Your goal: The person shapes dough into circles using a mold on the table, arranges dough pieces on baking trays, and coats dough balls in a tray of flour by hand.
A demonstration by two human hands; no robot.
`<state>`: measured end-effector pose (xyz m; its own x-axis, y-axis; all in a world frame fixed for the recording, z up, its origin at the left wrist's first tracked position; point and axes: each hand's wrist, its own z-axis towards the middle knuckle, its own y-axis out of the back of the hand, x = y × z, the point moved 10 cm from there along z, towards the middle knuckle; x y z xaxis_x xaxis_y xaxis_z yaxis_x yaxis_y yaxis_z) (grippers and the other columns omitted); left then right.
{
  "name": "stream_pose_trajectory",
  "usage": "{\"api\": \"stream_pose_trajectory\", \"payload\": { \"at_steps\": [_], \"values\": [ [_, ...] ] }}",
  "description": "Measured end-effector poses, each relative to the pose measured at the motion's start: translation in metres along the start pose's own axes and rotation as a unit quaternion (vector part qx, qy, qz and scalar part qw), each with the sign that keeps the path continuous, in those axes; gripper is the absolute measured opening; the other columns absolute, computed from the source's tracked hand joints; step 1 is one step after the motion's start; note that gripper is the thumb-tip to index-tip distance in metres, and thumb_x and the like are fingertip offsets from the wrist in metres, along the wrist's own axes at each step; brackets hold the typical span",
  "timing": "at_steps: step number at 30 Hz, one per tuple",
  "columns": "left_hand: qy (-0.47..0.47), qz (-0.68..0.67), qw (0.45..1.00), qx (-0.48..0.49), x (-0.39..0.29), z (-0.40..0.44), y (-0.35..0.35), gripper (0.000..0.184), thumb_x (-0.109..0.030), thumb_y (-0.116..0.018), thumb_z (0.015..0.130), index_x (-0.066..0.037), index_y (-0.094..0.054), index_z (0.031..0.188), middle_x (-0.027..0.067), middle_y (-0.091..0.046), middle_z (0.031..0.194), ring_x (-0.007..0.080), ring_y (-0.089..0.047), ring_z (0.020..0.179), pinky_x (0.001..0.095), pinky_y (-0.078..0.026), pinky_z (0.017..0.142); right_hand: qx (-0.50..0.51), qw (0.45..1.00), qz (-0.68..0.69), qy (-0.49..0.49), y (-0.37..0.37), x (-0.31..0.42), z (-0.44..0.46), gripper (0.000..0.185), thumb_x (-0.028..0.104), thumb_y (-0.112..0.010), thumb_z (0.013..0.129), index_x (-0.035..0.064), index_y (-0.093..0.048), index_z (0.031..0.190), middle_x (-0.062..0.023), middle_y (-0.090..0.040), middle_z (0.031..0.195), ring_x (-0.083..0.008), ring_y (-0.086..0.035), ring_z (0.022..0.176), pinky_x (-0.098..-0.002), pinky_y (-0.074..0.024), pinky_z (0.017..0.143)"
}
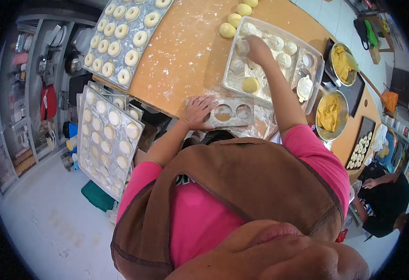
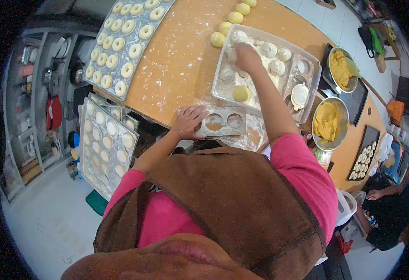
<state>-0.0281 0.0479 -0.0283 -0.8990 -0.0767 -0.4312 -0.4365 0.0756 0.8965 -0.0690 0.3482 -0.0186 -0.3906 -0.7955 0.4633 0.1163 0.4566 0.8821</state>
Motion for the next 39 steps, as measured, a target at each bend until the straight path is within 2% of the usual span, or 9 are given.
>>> {"api": "stream_pose_trajectory", "payload": {
  "at_steps": [3,14,17,21,23,27,32,36,39],
  "values": [
    [-0.002,0.012,1.0,-0.003,0.0,0.001,0.0,0.098,-0.06,-0.076,0.059,-0.016,-0.044,0.141,0.009,-0.043,0.143,0.0281,-0.039,0.13,0.047,-0.024,0.111,0.058,0.994,-0.076,-0.047,-0.024,0.003,0.002,0.045,0.005,-0.067,0.07,0.0044,-0.06,0.115,-0.0189,-0.06,0.115,-0.0356,-0.058,0.108,-0.0428,-0.0489,0.092],
    [0.004,0.009,1.0,0.01,0.0,-0.002,-0.003,0.099,-0.059,-0.077,0.059,-0.016,-0.042,0.141,0.0091,-0.042,0.145,0.0283,-0.036,0.133,0.0462,-0.023,0.112,-0.142,0.99,0.004,-0.021,0.031,-0.05,0.011,0.034,0.006,-0.068,0.073,0.0044,-0.067,0.107,-0.0175,-0.064,0.111,-0.0355,-0.06,0.104,-0.0426,-0.0485,0.091],
    [0.003,0.011,1.0,0.009,0.002,-0.001,-0.004,0.099,-0.06,-0.076,0.06,-0.016,-0.042,0.141,0.009,-0.042,0.145,0.0283,-0.036,0.133,0.0456,-0.022,0.113,-0.04,0.995,-0.007,-0.088,0.042,-0.056,0.004,0.031,0.007,-0.067,0.073,0.0047,-0.069,0.104,-0.0176,-0.066,0.108,-0.0354,-0.06,0.103,-0.0421,-0.0485,0.091],
    [0.007,0.017,1.0,0.004,0.0,-0.002,-0.002,0.097,-0.062,-0.074,0.06,-0.015,-0.044,0.141,0.0087,-0.043,0.144,0.0278,-0.037,0.133,0.0454,-0.022,0.113,0.077,0.994,0.071,0.025,0.009,-0.005,-0.017,0.038,0.0,-0.065,0.07,0.0067,-0.068,0.107,-0.0165,-0.065,0.114,-0.034,-0.06,0.107,-0.0409,-0.0481,0.094],
    [0.006,0.014,1.0,0.002,0.0,-0.002,-0.002,0.097,-0.063,-0.073,0.061,-0.015,-0.045,0.14,0.0085,-0.044,0.144,0.0275,-0.037,0.133,0.0455,-0.022,0.113,0.099,0.99,0.059,0.078,-0.006,0.024,-0.03,0.044,-0.001,-0.065,0.07,0.008,-0.066,0.112,-0.0152,-0.064,0.118,-0.0329,-0.058,0.112,-0.041,-0.0473,0.095],
    [-0.001,0.014,1.0,-0.007,0.0,-0.003,-0.004,0.097,-0.063,-0.072,0.061,-0.016,-0.045,0.14,0.008,-0.044,0.143,0.027,-0.038,0.132,0.0459,-0.022,0.113,0.148,0.987,-0.036,0.046,-0.029,0.048,-0.046,0.056,0.007,-0.069,0.068,0.0119,-0.06,0.123,-0.0137,-0.062,0.121,-0.0339,-0.057,0.112,-0.0457,-0.046,0.096],
    [-0.005,0.021,1.0,-0.019,-0.001,-0.004,-0.003,0.097,-0.065,-0.071,0.06,-0.016,-0.045,0.14,0.0079,-0.044,0.143,0.0271,-0.038,0.131,0.0461,-0.022,0.112,0.145,0.981,-0.128,0.017,-0.05,0.048,-0.057,0.04,0.008,-0.061,0.07,0.0142,-0.065,0.109,-0.009,-0.065,0.106,-0.0325,-0.058,0.109,-0.052,-0.0449,0.086],
    [-0.004,0.024,1.0,-0.009,-0.001,-0.002,-0.003,0.098,-0.066,-0.071,0.06,-0.016,-0.045,0.141,0.0079,-0.044,0.143,0.0271,-0.038,0.132,0.0463,-0.022,0.112,0.08,0.994,-0.064,-0.038,-0.021,0.031,-0.034,0.033,0.012,-0.066,0.071,0.0134,-0.065,0.103,-0.0103,-0.065,0.106,-0.0331,-0.059,0.105,-0.0494,-0.0458,0.087],
    [-0.003,0.024,1.0,-0.013,-0.002,-0.002,-0.002,0.098,-0.066,-0.071,0.06,-0.016,-0.045,0.141,0.0081,-0.044,0.143,0.0272,-0.038,0.132,0.0462,-0.021,0.113,-0.023,0.997,-0.075,0.009,0.008,0.03,-0.023,0.031,0.013,-0.068,0.07,0.0114,-0.065,0.101,-0.0119,-0.066,0.106,-0.034,-0.06,0.104,-0.0491,-0.0476,0.086]
  ]
}}
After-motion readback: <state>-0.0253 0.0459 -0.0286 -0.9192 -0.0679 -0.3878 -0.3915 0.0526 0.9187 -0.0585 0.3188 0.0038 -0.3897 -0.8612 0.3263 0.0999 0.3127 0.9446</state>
